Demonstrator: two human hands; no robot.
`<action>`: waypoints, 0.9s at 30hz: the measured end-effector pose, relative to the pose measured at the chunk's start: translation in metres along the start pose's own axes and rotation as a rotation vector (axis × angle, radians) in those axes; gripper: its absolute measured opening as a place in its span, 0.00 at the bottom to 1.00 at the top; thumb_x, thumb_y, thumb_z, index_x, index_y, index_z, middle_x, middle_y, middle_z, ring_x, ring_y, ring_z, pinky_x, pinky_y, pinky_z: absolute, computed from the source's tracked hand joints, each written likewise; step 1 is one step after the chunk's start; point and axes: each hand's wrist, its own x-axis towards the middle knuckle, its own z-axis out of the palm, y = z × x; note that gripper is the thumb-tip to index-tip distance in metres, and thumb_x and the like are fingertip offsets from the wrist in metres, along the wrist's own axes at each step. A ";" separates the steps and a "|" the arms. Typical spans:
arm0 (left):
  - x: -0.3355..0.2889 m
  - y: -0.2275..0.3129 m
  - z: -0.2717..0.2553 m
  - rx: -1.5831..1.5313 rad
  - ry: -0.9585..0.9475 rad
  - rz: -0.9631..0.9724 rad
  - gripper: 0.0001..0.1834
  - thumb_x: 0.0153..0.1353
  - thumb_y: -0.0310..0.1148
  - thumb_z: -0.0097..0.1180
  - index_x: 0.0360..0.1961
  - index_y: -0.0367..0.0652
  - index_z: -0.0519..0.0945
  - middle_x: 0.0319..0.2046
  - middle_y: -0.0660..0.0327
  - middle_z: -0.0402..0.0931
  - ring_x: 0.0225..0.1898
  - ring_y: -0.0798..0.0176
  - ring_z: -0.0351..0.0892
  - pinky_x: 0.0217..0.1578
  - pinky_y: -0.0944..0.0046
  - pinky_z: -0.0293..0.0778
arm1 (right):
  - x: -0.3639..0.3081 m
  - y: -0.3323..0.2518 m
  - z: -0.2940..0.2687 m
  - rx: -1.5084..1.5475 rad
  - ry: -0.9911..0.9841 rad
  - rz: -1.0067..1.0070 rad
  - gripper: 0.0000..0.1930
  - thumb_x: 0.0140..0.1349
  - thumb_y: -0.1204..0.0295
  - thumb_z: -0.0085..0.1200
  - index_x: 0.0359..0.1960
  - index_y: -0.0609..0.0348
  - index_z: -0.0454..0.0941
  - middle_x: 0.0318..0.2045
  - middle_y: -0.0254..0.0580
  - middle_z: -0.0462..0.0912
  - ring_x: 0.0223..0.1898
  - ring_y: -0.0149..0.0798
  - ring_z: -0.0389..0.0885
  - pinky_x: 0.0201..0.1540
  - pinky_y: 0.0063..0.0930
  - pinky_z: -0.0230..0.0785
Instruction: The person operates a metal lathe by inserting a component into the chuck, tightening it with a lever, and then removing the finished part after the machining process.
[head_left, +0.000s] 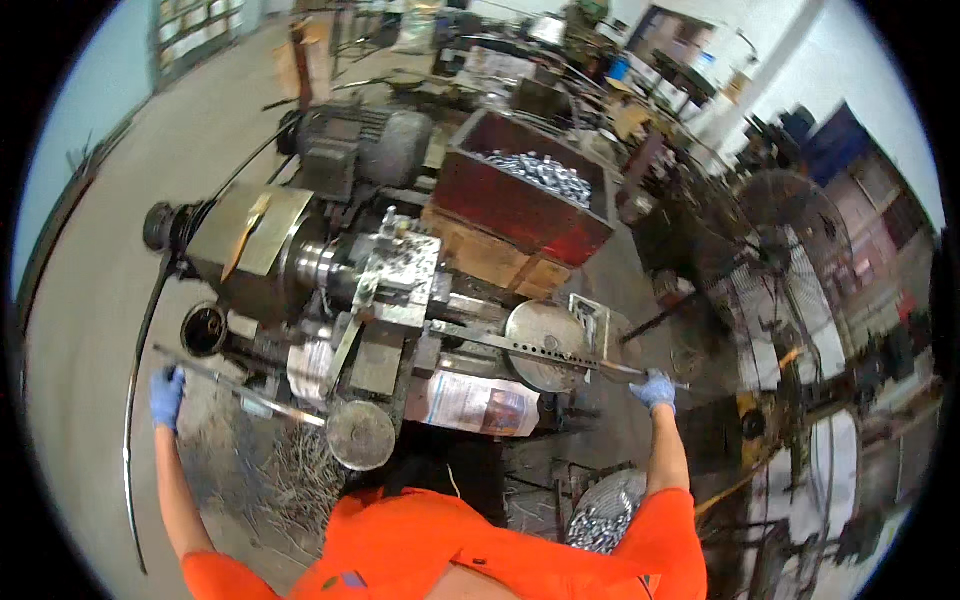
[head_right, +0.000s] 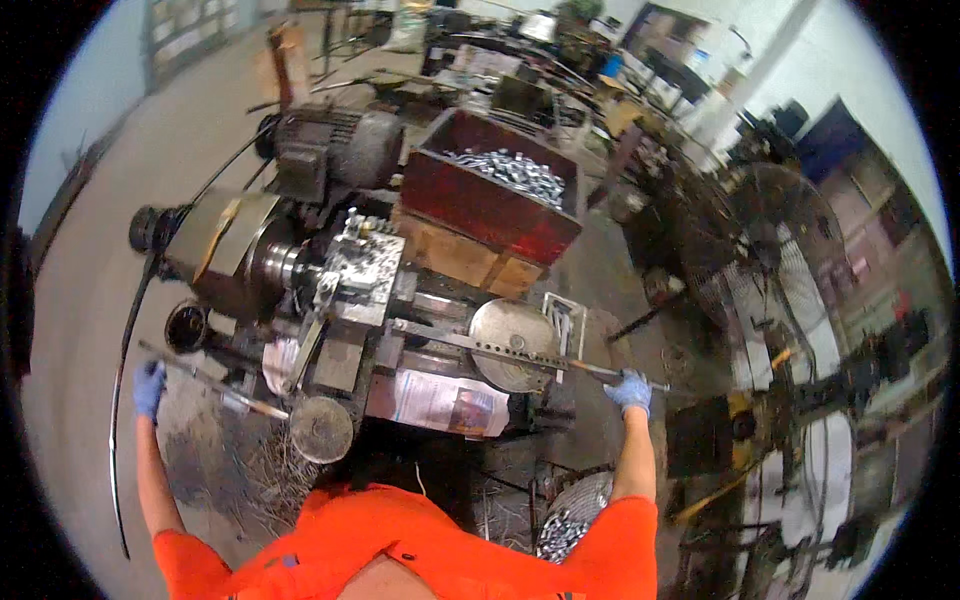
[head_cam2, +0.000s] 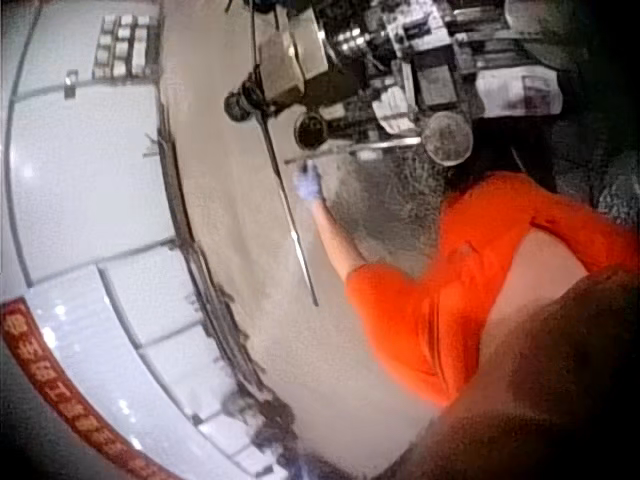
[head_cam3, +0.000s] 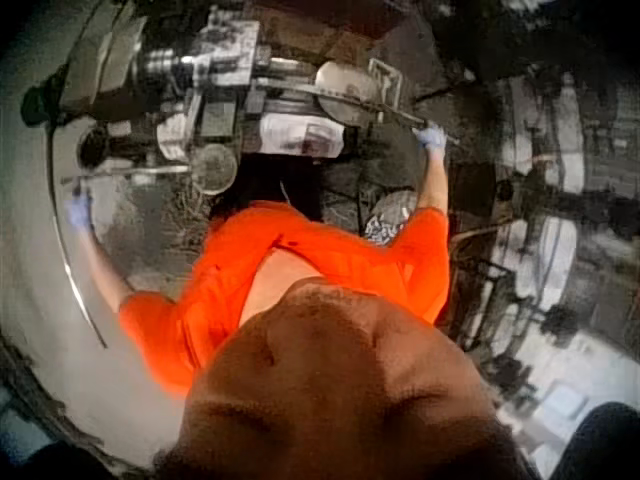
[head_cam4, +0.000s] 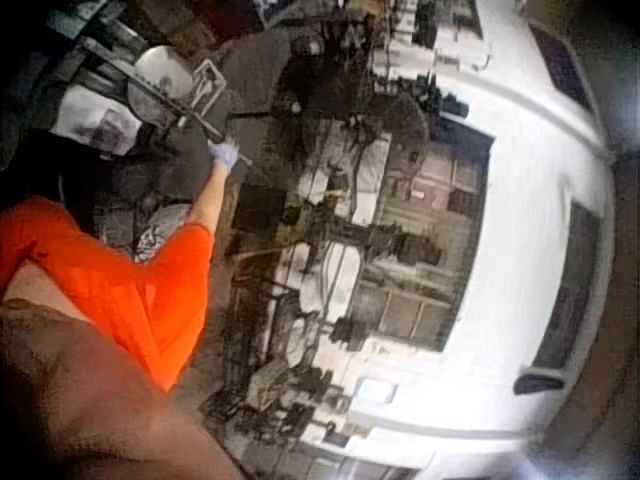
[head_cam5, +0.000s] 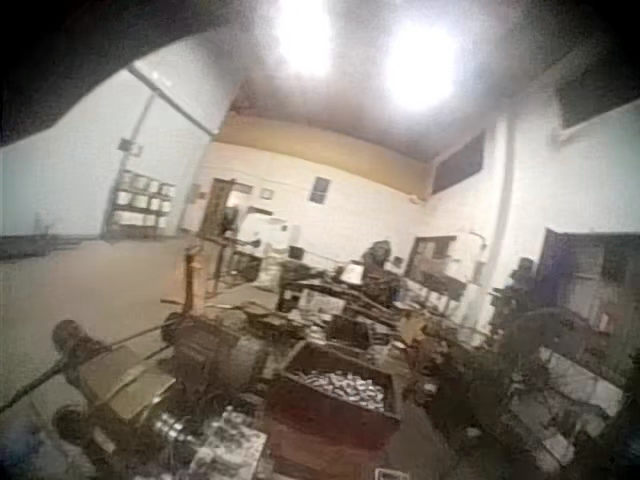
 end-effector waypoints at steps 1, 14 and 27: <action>-0.006 0.018 -0.006 -0.112 0.032 0.067 0.16 0.63 0.37 0.53 0.43 0.34 0.79 0.25 0.59 0.78 0.21 0.68 0.73 0.22 0.66 0.71 | 0.003 0.001 0.004 -0.009 0.003 0.021 0.34 0.47 0.47 0.59 0.55 0.51 0.72 0.58 0.44 0.71 0.61 0.48 0.65 0.65 0.43 0.52; -0.033 0.156 0.079 0.439 0.151 0.088 0.17 0.57 0.48 0.56 0.38 0.47 0.83 0.33 0.49 0.80 0.37 0.46 0.79 0.39 0.50 0.73 | -0.137 0.034 0.086 0.321 0.328 0.013 0.22 0.45 0.48 0.60 0.27 0.55 0.80 0.25 0.53 0.81 0.30 0.58 0.79 0.36 0.46 0.71; -0.026 0.149 0.079 0.459 0.119 0.042 0.16 0.56 0.47 0.57 0.36 0.48 0.83 0.35 0.53 0.81 0.40 0.50 0.79 0.42 0.52 0.73 | -0.254 0.136 0.125 0.136 -0.033 0.562 0.22 0.44 0.57 0.60 0.33 0.65 0.82 0.34 0.60 0.81 0.41 0.56 0.81 0.43 0.43 0.73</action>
